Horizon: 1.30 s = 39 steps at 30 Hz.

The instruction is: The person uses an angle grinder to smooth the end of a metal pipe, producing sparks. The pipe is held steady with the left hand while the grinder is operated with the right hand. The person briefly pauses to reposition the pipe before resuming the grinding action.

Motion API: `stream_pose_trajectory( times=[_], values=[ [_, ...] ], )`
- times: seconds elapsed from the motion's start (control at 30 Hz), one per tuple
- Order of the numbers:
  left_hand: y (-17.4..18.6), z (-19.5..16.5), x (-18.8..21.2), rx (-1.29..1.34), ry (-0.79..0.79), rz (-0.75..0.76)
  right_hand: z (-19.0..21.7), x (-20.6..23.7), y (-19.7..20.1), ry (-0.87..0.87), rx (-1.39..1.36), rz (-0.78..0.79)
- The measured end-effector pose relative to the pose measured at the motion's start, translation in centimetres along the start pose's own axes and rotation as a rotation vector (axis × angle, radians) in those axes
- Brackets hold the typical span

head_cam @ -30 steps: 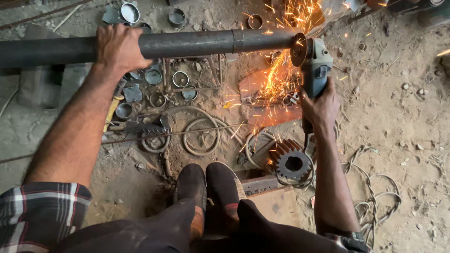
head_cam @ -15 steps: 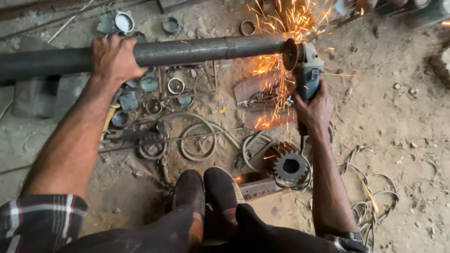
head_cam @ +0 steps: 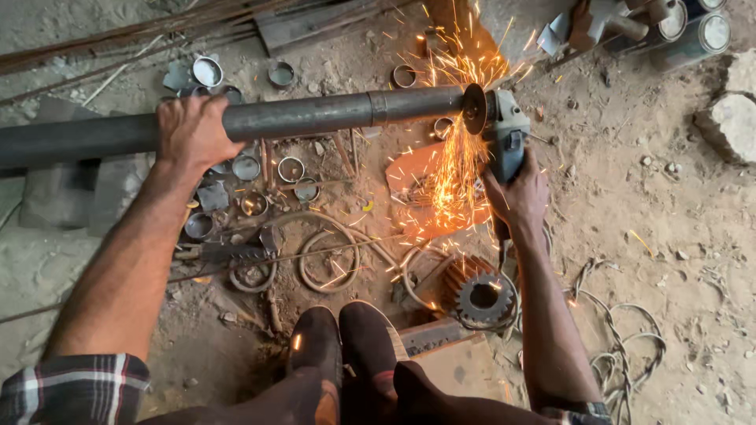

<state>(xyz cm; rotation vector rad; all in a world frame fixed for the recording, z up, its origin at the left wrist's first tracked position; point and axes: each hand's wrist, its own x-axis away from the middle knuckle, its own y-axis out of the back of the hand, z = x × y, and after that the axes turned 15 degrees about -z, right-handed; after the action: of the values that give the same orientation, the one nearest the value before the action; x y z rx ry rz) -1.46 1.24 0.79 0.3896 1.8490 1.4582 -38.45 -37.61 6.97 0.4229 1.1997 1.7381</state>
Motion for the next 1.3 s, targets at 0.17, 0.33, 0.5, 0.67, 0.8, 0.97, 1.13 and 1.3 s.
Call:
stream_pose_trajectory(
  times=[0.17,0.33,0.5,0.67,0.8,0.97,1.13,1.3],
  values=[
    [0.2,-0.1,0.2,0.025,-0.018,-0.019,-0.4,0.3,-0.2,0.02,0.008,-0.02],
    [0.3,-0.2,0.3,0.021,-0.05,-0.065,-1.2,0.5,-0.7,0.067,-0.012,-0.057],
    [0.6,-0.4,-0.1,0.011,-0.035,0.016,-1.5,0.1,-1.0,0.058,0.002,-0.046],
    [0.6,-0.4,-0.1,-0.002,-0.056,-0.026,-1.5,-0.2,-0.9,0.021,0.028,-0.012],
    [0.2,-0.2,0.1,-0.019,-0.072,-0.06,-1.5,-0.1,-1.1,0.11,0.097,-0.065],
    [-0.1,0.0,0.1,-0.024,-0.073,-0.005,-0.8,0.3,-0.3,-0.147,-0.049,0.058],
    [-0.1,-0.1,0.1,-0.063,-0.093,-0.064,-0.7,2.0,2.5,-0.296,-0.168,0.114],
    [0.0,0.2,0.5,-0.053,-0.102,-0.046,-0.5,2.9,2.9,-0.169,-0.147,0.024]
  ],
)
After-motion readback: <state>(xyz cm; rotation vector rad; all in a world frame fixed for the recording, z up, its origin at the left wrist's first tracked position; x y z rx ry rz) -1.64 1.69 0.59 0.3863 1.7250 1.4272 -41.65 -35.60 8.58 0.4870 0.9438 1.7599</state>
